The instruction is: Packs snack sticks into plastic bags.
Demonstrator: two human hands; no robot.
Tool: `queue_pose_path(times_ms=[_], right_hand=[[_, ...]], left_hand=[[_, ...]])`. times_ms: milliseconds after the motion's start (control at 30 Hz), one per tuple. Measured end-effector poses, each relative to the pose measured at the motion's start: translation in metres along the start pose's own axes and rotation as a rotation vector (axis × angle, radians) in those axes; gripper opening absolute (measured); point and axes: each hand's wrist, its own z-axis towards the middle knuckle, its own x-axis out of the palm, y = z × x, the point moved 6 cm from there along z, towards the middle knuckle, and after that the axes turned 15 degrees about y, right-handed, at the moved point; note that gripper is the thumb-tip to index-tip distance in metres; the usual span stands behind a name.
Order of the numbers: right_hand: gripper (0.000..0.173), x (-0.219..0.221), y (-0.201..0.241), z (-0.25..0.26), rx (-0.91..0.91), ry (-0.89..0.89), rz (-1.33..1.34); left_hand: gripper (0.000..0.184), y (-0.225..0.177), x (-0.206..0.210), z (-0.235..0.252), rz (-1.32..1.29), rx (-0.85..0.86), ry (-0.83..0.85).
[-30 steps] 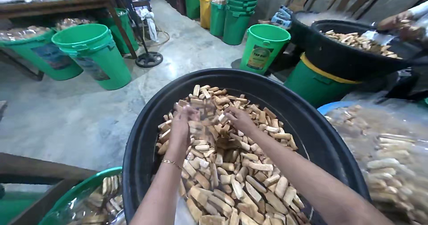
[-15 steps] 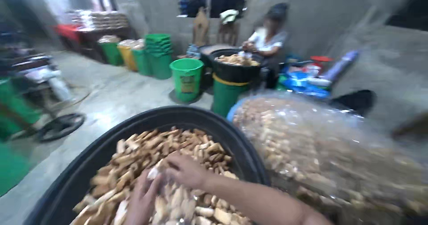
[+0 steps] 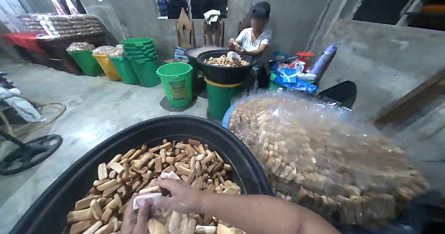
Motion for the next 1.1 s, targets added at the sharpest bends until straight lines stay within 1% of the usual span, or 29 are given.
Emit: queue_pose_path(times_ms=[33,100,133,200,233,300,367,467,533,633,700,800,900,933,967,1067,1100], right_hand=[[0.04,-0.002,0.0,0.0,0.002,-0.046,0.031],[0.037,-0.015,0.005,-0.008,0.001,-0.192,0.049],[0.037,-0.024,0.013,-0.017,-0.023,-0.275,0.048],[0.037,-0.039,0.032,-0.036,-0.142,-0.389,0.053],[0.038,-0.044,0.04,-0.041,-0.219,-0.403,0.06],[0.042,-0.046,0.054,-0.045,-0.32,-0.318,0.01],[0.042,-0.036,0.064,-0.051,-0.347,-0.226,-0.173],[0.037,-0.02,0.068,-0.052,-0.297,-0.29,-0.543],[0.035,-0.014,0.067,-0.05,-0.291,-0.338,-0.67],[0.035,-0.012,0.06,-0.044,-0.373,-0.395,-0.708],[0.037,-0.013,0.058,-0.042,-0.364,-0.378,-0.674],[0.039,-0.016,0.056,-0.041,-0.32,-0.349,-0.667],[0.034,-0.02,0.055,-0.042,-0.389,-0.44,-0.788],[0.033,-0.02,0.056,-0.04,-0.4,-0.412,-0.8],[0.034,-0.018,0.057,-0.036,-0.383,-0.325,-0.785],[0.042,-0.009,0.068,-0.022,-0.216,0.079,-0.728],[0.041,-0.005,0.074,-0.017,-0.204,0.132,-0.743]], left_hand=[[0.022,-0.001,0.0,0.0,0.004,0.011,-0.001],[0.025,-0.006,0.0,0.003,0.063,0.007,-0.025],[0.031,-0.01,-0.002,0.003,0.095,-0.019,-0.075],[0.038,-0.013,-0.018,-0.001,0.068,-0.103,-0.248],[0.04,-0.014,-0.03,-0.003,0.029,-0.143,-0.323],[0.045,-0.013,-0.049,-0.004,-0.092,-0.175,-0.428],[0.047,-0.011,-0.057,-0.004,-0.188,-0.166,-0.46],[0.049,-0.017,-0.055,-0.005,-0.181,-0.123,-0.431],[0.047,-0.021,-0.049,-0.004,-0.137,-0.072,-0.374],[0.043,-0.021,-0.035,-0.004,-0.105,0.018,-0.277],[0.043,-0.019,-0.028,-0.004,-0.09,0.045,-0.222],[0.044,-0.02,-0.023,-0.004,-0.149,0.026,-0.191],[0.046,-0.026,-0.018,-0.001,-0.215,0.021,-0.123],[0.047,-0.028,-0.016,0.0,-0.229,0.018,-0.102],[0.048,-0.028,-0.015,0.0,-0.244,0.006,-0.094],[0.047,-0.031,-0.027,-0.003,-0.279,-0.031,-0.194],[0.047,-0.033,-0.033,-0.002,-0.284,-0.029,-0.221]])
